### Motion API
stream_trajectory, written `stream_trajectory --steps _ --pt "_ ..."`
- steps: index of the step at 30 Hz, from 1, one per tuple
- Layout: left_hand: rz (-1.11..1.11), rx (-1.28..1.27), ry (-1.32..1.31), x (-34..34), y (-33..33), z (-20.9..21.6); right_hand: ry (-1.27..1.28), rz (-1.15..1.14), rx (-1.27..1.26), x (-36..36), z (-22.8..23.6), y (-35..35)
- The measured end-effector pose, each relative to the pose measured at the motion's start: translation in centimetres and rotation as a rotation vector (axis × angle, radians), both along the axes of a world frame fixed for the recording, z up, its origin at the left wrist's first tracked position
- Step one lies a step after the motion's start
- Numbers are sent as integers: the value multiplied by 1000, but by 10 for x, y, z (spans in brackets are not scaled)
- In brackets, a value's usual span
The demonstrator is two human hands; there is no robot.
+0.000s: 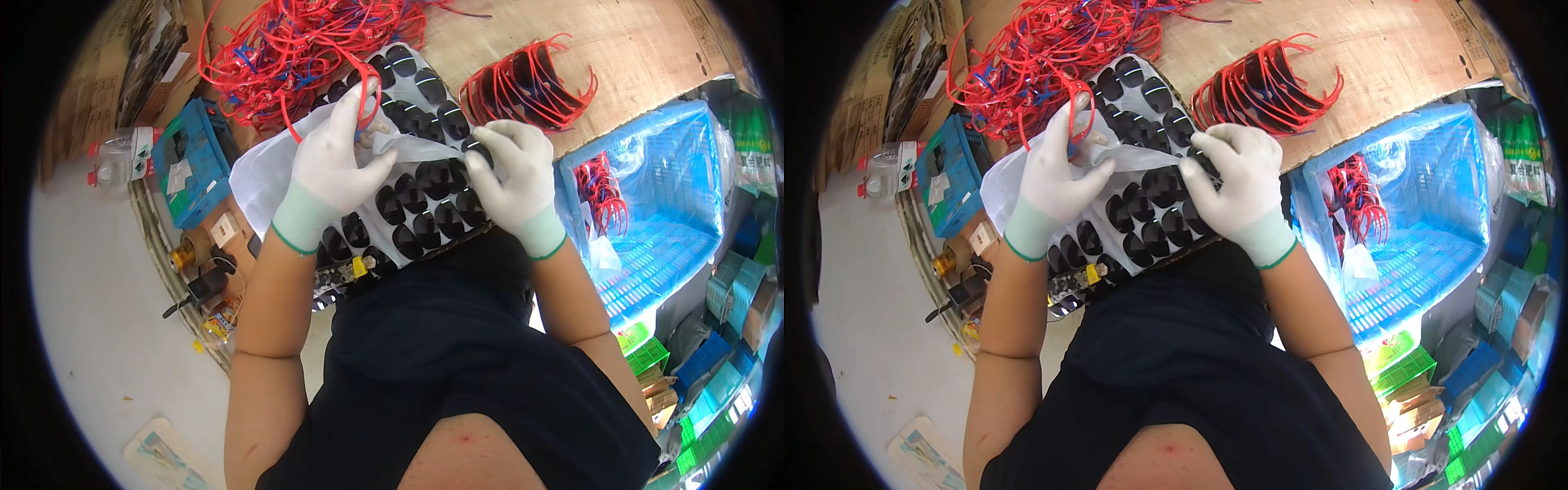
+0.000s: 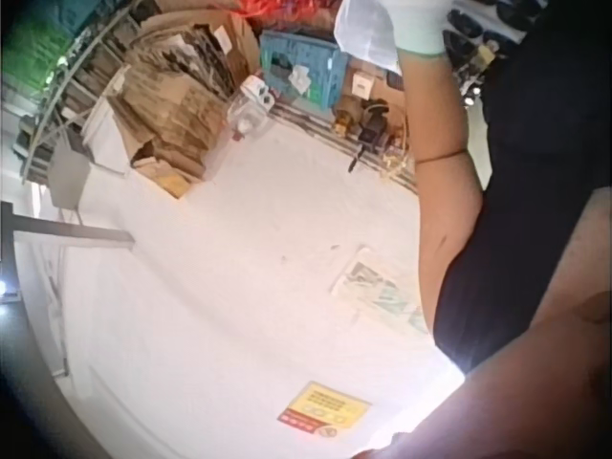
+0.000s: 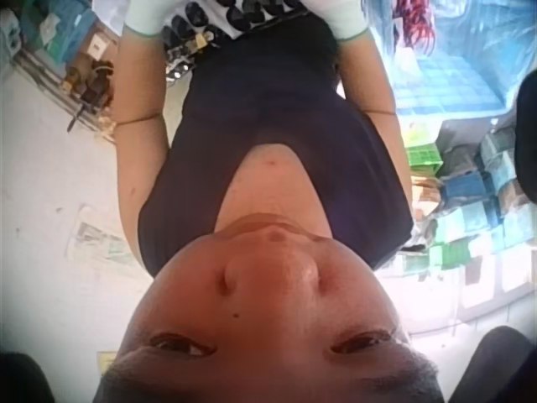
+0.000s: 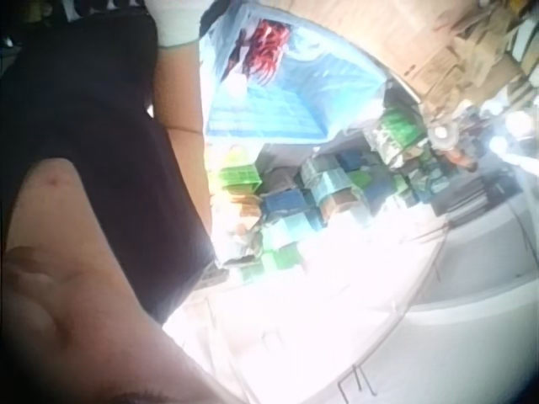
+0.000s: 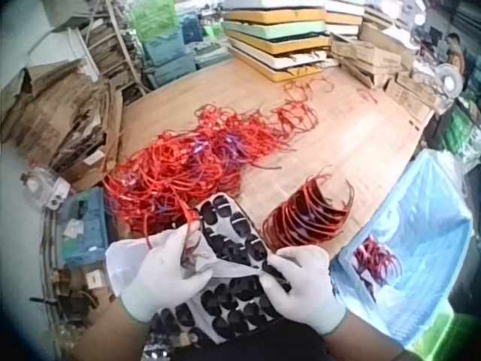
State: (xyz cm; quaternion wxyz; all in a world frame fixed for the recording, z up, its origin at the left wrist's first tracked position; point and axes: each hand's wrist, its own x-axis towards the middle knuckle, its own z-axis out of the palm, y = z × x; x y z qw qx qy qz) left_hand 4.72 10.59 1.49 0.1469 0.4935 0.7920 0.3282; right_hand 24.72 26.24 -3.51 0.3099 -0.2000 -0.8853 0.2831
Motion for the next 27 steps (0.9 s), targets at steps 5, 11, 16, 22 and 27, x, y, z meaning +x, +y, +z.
stream_trajectory --steps 5,11,16,22,27 --pt "19 59 32 3 -2 -7 -51 7 -74 -38 2 18" --pt "-12 25 72 4 -3 -7 -489 39 51 -92 14 26" --pt "107 30 53 3 11 -7 -388 -53 31 -96 7 30" --pt "391 258 395 -6 53 -21 -193 -167 -217 -44 21 31" --pt "282 304 299 5 40 -9 -86 -162 -291 6 13 13"
